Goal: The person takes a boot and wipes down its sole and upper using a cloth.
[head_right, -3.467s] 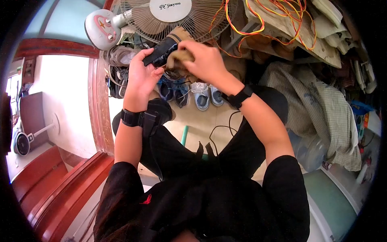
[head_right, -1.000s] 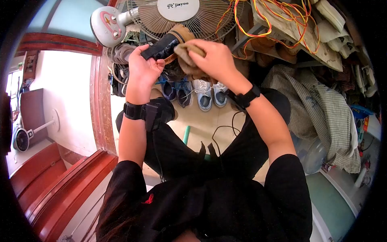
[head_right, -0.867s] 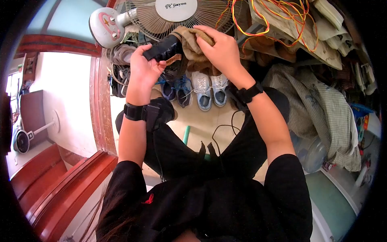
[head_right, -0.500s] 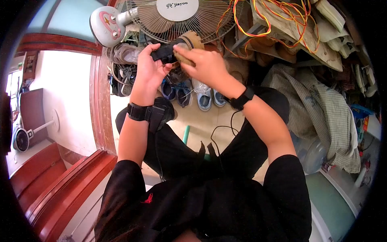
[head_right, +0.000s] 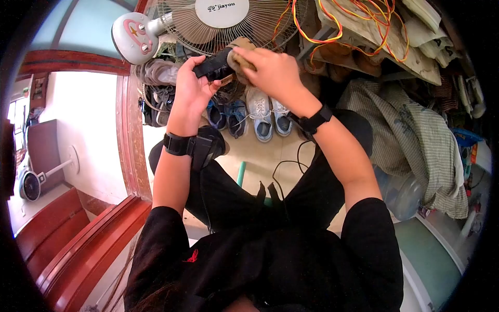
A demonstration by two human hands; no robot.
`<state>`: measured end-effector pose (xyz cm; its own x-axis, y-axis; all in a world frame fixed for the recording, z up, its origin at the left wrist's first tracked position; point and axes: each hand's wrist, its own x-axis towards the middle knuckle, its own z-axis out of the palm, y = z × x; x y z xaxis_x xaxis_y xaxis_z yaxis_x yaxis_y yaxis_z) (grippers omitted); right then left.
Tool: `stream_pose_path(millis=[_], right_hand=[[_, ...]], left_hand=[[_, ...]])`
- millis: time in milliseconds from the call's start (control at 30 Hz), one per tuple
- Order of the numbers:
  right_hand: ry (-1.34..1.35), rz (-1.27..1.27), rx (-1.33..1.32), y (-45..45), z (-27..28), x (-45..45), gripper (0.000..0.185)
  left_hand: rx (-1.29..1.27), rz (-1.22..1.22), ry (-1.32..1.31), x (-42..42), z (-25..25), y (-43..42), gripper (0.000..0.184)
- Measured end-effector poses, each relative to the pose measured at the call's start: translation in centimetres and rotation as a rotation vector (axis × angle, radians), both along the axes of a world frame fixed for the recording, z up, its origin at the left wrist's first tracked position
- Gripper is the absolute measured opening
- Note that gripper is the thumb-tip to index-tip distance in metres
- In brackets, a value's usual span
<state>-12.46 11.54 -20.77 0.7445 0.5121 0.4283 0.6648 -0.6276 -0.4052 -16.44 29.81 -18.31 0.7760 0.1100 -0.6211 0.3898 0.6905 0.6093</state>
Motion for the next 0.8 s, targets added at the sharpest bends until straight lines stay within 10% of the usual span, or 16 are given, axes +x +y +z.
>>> stream_pose_path(millis=[800], right_hand=[[0.147, 0.202, -0.002, 0.6, 0.5, -0.6, 0.047]], left_hand=[[0.097, -0.111, 0.003, -1.0, -0.3, -1.1, 0.026]])
